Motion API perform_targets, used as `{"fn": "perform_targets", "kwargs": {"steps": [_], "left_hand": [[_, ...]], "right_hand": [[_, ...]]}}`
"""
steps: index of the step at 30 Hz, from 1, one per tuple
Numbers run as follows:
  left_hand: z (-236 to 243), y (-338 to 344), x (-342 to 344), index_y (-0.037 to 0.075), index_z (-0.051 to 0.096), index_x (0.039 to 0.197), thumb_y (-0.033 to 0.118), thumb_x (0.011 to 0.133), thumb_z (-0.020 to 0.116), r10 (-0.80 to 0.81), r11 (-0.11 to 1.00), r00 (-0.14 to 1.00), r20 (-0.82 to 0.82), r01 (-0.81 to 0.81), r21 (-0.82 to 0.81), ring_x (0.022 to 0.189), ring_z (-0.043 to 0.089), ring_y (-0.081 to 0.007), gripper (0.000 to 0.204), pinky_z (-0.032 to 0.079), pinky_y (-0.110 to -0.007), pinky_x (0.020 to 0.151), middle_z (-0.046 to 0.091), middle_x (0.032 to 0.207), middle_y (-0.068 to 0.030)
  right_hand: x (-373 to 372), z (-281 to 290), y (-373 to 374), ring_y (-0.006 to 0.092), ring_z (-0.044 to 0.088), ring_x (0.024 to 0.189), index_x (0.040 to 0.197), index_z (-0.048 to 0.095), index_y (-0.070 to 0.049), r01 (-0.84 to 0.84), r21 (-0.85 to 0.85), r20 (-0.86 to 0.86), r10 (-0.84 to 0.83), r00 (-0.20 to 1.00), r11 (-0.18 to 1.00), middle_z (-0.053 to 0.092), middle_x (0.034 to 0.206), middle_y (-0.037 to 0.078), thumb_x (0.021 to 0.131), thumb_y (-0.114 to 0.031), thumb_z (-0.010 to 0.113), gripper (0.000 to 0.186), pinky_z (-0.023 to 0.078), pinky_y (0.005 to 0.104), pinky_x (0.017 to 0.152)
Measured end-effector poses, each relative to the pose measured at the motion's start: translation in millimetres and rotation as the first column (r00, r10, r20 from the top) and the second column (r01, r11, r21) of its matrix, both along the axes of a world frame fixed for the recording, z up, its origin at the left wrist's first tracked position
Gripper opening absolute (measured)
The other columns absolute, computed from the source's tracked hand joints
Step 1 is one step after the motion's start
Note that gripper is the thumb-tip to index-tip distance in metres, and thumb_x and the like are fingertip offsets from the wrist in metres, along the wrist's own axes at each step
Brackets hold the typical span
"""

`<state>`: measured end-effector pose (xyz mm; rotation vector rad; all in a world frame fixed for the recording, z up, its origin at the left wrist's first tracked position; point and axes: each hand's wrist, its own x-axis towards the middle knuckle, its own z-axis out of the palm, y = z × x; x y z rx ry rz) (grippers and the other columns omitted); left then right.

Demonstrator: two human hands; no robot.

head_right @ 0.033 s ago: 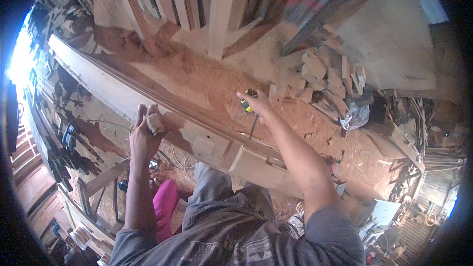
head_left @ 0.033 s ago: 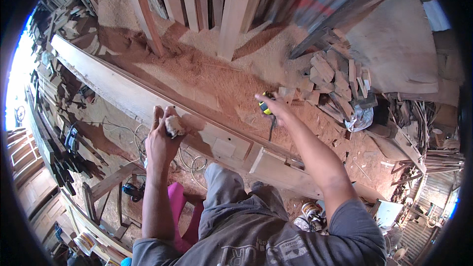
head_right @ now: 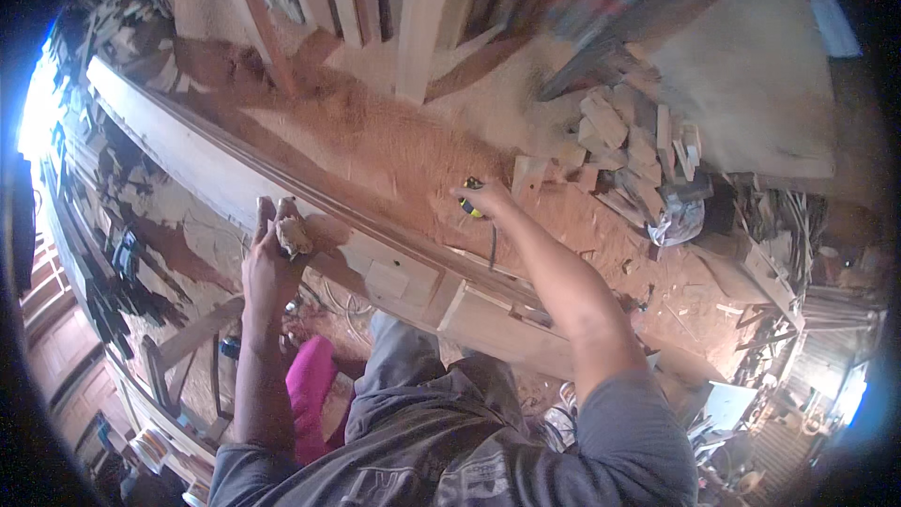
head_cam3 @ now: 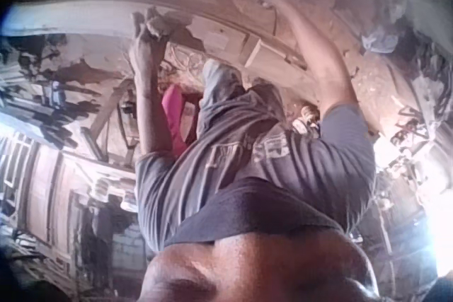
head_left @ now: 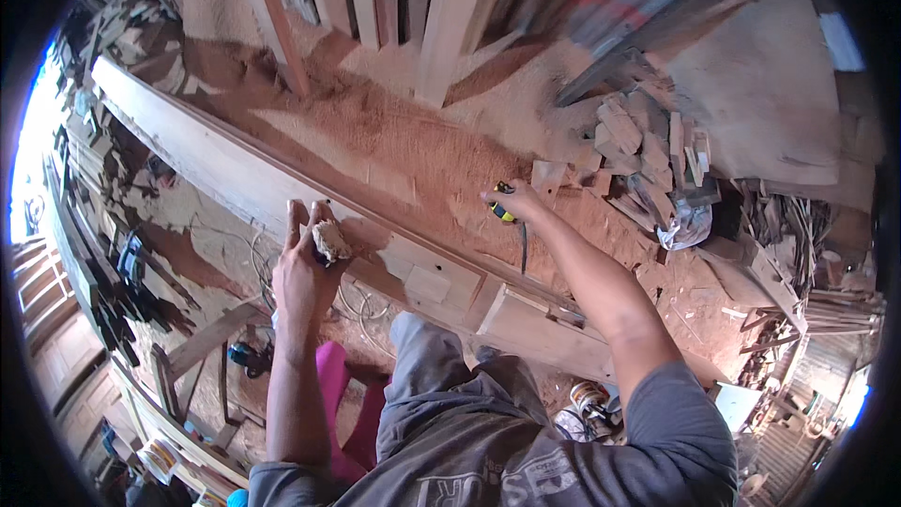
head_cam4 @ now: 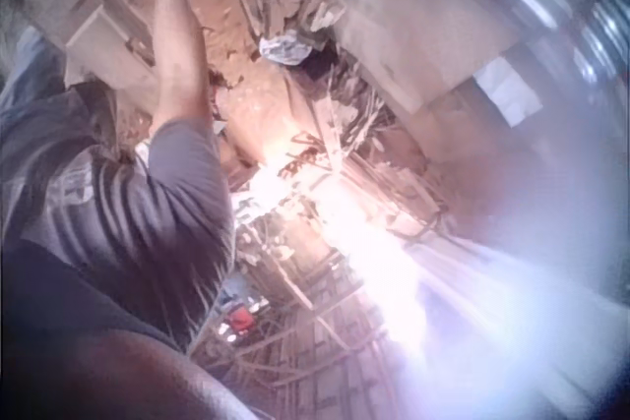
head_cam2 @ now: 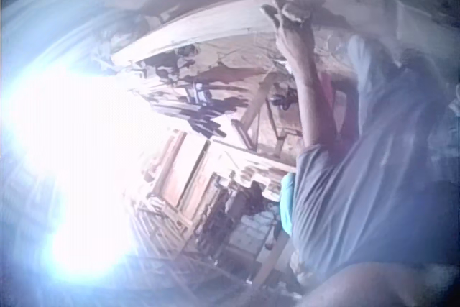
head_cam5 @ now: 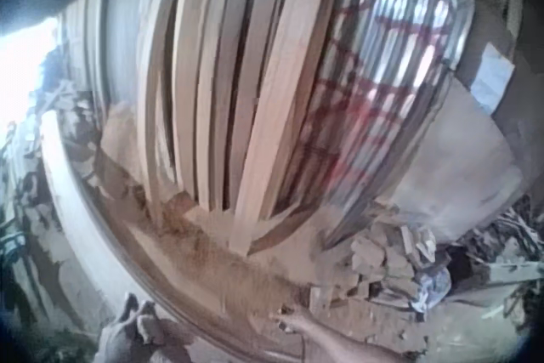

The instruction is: The person measures a wooden plank with a tape measure and marks it with a pen. They then use a small axe to chip and carve the wood along the marked lines, creating a notched profile.

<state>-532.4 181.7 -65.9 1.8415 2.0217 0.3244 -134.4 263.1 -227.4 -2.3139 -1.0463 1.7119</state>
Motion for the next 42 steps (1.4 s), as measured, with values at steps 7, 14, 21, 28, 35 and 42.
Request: {"fn": "perform_targets", "kwargs": {"steps": [7, 14, 21, 28, 35, 42], "left_hand": [[2, -2, 5, 0.025, 0.057, 0.156, 0.038, 0.080, 0.090, 0.064, 0.998, 0.998, 0.017, -0.064, -0.015, 0.132, 0.064, -0.0415, 0.084, 0.059, -0.048, 0.100, 0.041, 0.169, -0.0185], [0, 0, 6, 0.026, 0.057, 0.156, 0.039, 0.082, 0.089, 0.106, 0.991, 0.993, 0.047, -0.102, -0.085, 0.134, 0.062, -0.0386, 0.082, 0.057, -0.049, 0.102, 0.037, 0.172, -0.0157], [-34, -2, -11, 0.023, 0.058, 0.155, 0.041, 0.086, 0.088, -0.030, 0.997, 0.999, 0.040, 0.026, 0.075, 0.141, 0.059, -0.0351, 0.078, 0.052, -0.042, 0.109, 0.050, 0.163, -0.0175], [20, -48, 45, 0.004, 0.067, 0.141, 0.036, 0.096, 0.081, 0.080, 0.983, 0.946, 0.314, -0.127, 0.134, 0.100, 0.076, -0.0297, 0.057, 0.058, -0.043, 0.087, 0.079, 0.110, -0.0167], [111, -122, 220, -0.001, 0.064, 0.137, 0.017, 0.102, 0.073, 0.281, 0.957, 0.139, 0.950, 0.035, -0.288, 0.071, 0.051, -0.0127, 0.040, 0.045, -0.028, 0.067, 0.059, 0.085, -0.0017], [130, -128, 405, 0.002, 0.066, 0.117, 0.019, 0.101, 0.077, -0.024, 0.885, 0.147, 0.989, 0.464, -0.047, 0.065, 0.060, -0.0127, 0.026, 0.048, -0.029, 0.057, 0.066, 0.084, -0.0028]], "right_hand": [[-31, -133, 14, 0.0428, 0.075, 0.107, 0.142, 0.052, 0.006, -0.580, 0.105, 0.490, 0.466, 0.737, 0.808, 0.074, 0.117, 0.030, 0.082, -0.053, 0.086, 0.091, 0.060, 0.0513, 0.091], [-69, -68, 65, 0.0430, 0.073, 0.114, 0.146, 0.054, 0.002, -0.610, 0.159, 0.402, 0.514, 0.758, 0.776, 0.074, 0.123, 0.028, 0.090, -0.042, 0.078, 0.075, 0.059, 0.0503, 0.094], [39, 131, -33, 0.0373, 0.075, 0.103, 0.118, 0.077, -0.009, -0.365, 0.381, 0.212, 0.304, 0.929, 0.849, 0.078, 0.106, 0.018, 0.102, -0.038, 0.067, 0.035, 0.058, 0.0466, 0.089], [251, 273, -346, 0.0453, 0.069, 0.102, 0.122, 0.073, -0.005, -0.079, 0.350, 0.672, -0.191, 0.716, 0.934, 0.074, 0.108, 0.025, 0.108, -0.044, 0.061, 0.043, 0.055, 0.0482, 0.091], [287, 159, -601, 0.0437, 0.067, 0.115, 0.137, 0.055, 0.007, 0.128, 0.487, 0.358, -0.331, 0.873, 0.864, 0.068, 0.123, 0.027, 0.095, -0.042, 0.081, 0.070, 0.053, 0.0480, 0.100], [247, 148, -553, 0.0203, 0.065, 0.076, 0.117, 0.052, 0.000, 0.676, 0.456, -0.184, -0.681, 0.708, 0.579, 0.062, 0.089, 0.009, 0.089, -0.029, 0.088, 0.055, 0.054, 0.0368, 0.065]]}}
